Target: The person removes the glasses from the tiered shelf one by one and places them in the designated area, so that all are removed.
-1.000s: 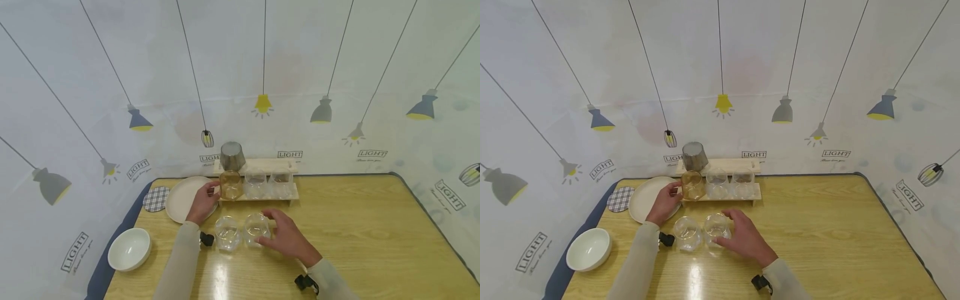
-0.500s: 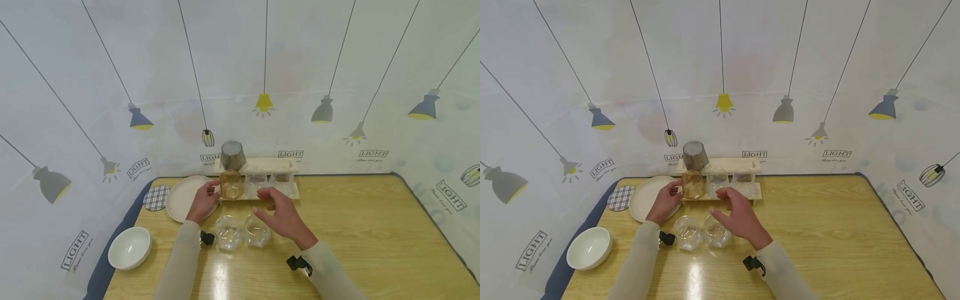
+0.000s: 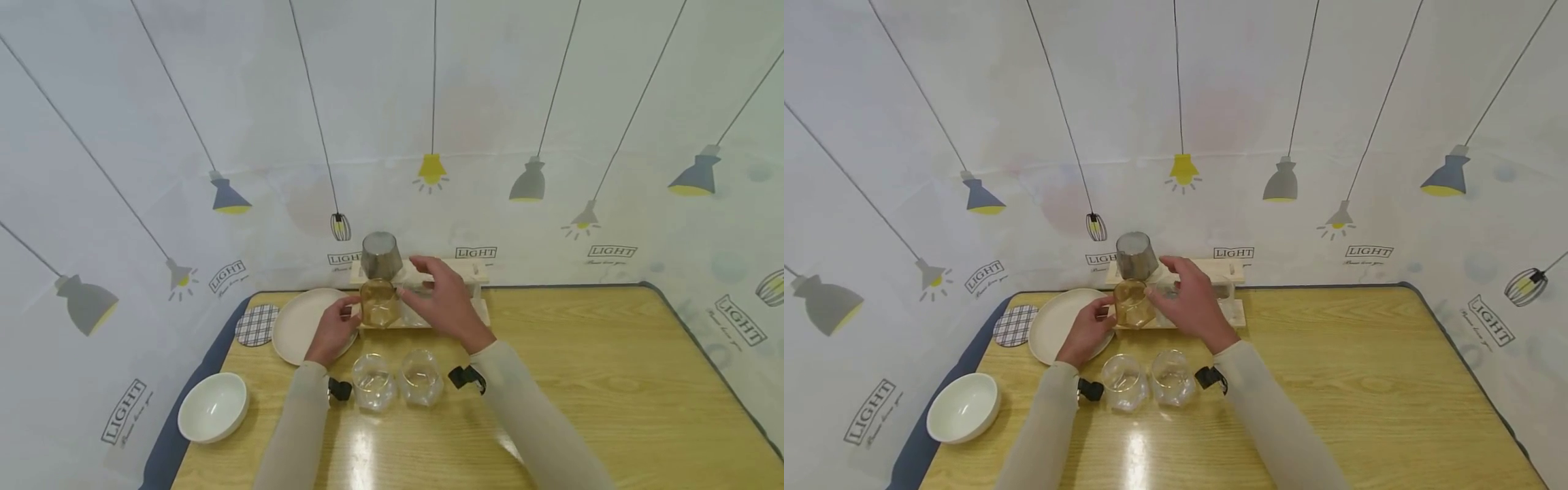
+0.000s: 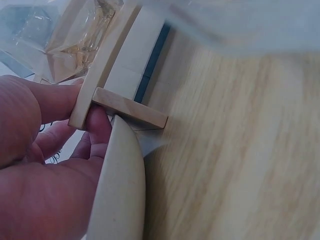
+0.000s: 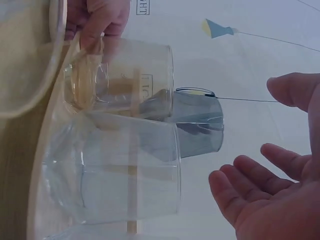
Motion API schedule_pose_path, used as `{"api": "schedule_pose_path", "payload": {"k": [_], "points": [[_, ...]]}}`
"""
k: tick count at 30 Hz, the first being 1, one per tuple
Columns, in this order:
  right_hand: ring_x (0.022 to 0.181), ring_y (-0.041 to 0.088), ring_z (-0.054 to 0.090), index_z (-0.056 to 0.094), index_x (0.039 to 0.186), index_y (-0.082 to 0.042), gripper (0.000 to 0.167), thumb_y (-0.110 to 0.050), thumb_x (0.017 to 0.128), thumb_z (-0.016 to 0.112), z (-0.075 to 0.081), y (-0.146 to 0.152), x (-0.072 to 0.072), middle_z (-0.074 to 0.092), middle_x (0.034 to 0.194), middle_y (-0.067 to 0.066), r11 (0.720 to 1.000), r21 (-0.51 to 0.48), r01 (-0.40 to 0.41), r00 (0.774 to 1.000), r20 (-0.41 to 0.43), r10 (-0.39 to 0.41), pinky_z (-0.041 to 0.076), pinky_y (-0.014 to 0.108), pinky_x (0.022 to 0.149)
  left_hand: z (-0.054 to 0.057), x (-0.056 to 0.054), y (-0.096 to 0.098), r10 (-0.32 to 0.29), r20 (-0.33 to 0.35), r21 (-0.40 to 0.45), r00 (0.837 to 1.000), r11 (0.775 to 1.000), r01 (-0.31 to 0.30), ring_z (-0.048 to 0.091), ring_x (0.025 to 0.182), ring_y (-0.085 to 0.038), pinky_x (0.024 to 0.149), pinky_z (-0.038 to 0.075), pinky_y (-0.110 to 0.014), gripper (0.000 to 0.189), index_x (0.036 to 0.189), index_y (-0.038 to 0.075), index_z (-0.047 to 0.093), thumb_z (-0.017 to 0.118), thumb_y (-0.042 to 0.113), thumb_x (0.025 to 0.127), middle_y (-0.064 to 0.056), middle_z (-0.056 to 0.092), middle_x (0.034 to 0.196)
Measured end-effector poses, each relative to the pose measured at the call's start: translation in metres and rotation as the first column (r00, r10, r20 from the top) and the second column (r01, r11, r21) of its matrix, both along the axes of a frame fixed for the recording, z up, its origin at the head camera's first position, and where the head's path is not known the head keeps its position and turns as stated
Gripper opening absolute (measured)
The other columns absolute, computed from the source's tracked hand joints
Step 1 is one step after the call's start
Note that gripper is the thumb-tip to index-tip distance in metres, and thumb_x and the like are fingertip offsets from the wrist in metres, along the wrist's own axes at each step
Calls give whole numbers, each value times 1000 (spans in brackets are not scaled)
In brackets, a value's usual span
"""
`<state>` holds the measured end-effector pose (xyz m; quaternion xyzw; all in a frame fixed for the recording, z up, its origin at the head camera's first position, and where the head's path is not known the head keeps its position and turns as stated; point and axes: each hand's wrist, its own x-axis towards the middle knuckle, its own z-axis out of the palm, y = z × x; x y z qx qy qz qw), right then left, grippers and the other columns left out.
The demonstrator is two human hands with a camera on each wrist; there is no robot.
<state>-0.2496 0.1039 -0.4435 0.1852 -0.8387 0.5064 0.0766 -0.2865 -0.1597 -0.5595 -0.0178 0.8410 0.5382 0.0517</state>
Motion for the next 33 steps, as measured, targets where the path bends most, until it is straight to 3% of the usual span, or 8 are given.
{"api": "schedule_pose_path", "payload": {"k": [7,15,20,25,33], "points": [[146,30,51,46,157,-8,74,-40,97,76,10,-19,-36,53,157,12,998,32,49,999,12,-49,49,49,116,-2,0,-1,-5,4,3,1000,1000,5,61,130,-35,112,50,-52,43,145,14,63,67,18,102,-17,63,142],[147,33,49,38,162,-6,94,-49,91,81,12,-36,-72,49,161,15,986,164,39,997,62,-49,47,54,117,-1,-1,-2,-2,1,-5,1000,1000,2,60,133,-36,114,48,-54,43,144,14,63,68,19,102,-16,62,146],[139,35,56,36,162,-6,99,-50,87,84,8,-42,-85,55,155,17,975,222,21,991,124,-49,50,54,112,-3,-1,-2,-4,9,5,1000,1000,4,58,135,-36,115,46,-54,42,145,15,63,67,20,103,-16,61,147],[129,34,63,40,158,-5,93,-50,89,83,1,-48,-93,62,145,19,958,285,15,989,135,-56,53,51,107,-4,-1,-2,-4,2,15,1000,1000,4,58,135,-36,115,47,-53,41,144,14,63,68,20,103,-16,61,146],[128,34,63,45,152,-6,88,-51,87,84,-6,-47,-93,62,143,18,970,241,24,993,110,-52,54,52,106,-2,1,-1,-6,-8,11,1000,1000,6,60,133,-36,113,49,-53,42,144,12,63,67,19,103,-17,62,144]]}}
